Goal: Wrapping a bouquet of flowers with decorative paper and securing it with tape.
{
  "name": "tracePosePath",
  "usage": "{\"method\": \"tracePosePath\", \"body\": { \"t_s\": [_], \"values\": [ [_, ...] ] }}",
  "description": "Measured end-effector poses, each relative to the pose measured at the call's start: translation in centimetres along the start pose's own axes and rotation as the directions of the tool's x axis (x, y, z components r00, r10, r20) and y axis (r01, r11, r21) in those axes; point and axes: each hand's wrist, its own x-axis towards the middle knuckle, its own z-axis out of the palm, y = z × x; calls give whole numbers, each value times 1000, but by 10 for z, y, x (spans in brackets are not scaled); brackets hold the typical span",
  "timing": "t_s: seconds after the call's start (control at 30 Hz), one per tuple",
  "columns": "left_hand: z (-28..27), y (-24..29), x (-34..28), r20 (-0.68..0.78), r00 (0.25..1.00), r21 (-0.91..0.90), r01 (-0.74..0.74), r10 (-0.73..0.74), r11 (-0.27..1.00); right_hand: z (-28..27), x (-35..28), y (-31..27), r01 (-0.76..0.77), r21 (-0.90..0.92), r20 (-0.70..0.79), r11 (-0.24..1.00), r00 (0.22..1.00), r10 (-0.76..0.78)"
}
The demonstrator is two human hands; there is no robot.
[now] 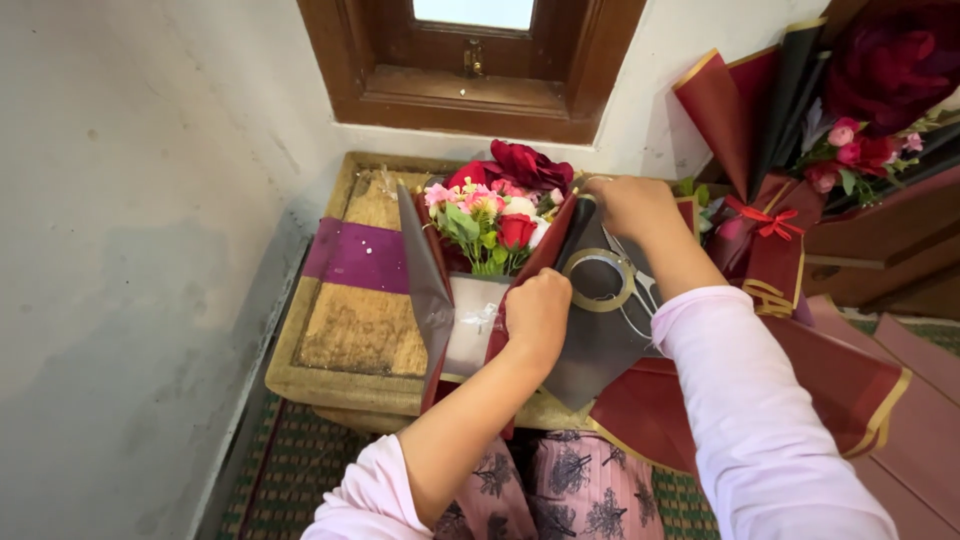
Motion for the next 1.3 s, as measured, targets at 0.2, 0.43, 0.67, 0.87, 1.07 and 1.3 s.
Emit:
{"method": "tracePosePath", "body": {
  "t_s": [0.2,0.43,0.67,0.87,1.07,1.3],
  "values": [
    [5,3,-1,-49,999,94,0,5,996,60,11,0,303,-510,-258,805,839,-479],
    [2,4,-5,-9,997,119,-78,80,990,64,18,4,259,-633,-500,730,582,-641],
    [4,-4,-8,37,994,-33,-103,104,994,44,8,12,230,-627,-472,745,649,-597],
    [19,-8,-9,93,986,-103,-131,141,986,47,0,10,207,-603,-457,771,702,-546],
    [19,-12,-10,96,990,-91,-99,107,991,43,-3,10,215,-596,-421,774,737,-529],
    [21,-11,-20,100,989,-119,-101,113,988,46,-2,-3,185,-557,-382,809,809,-448]
  ]
}}
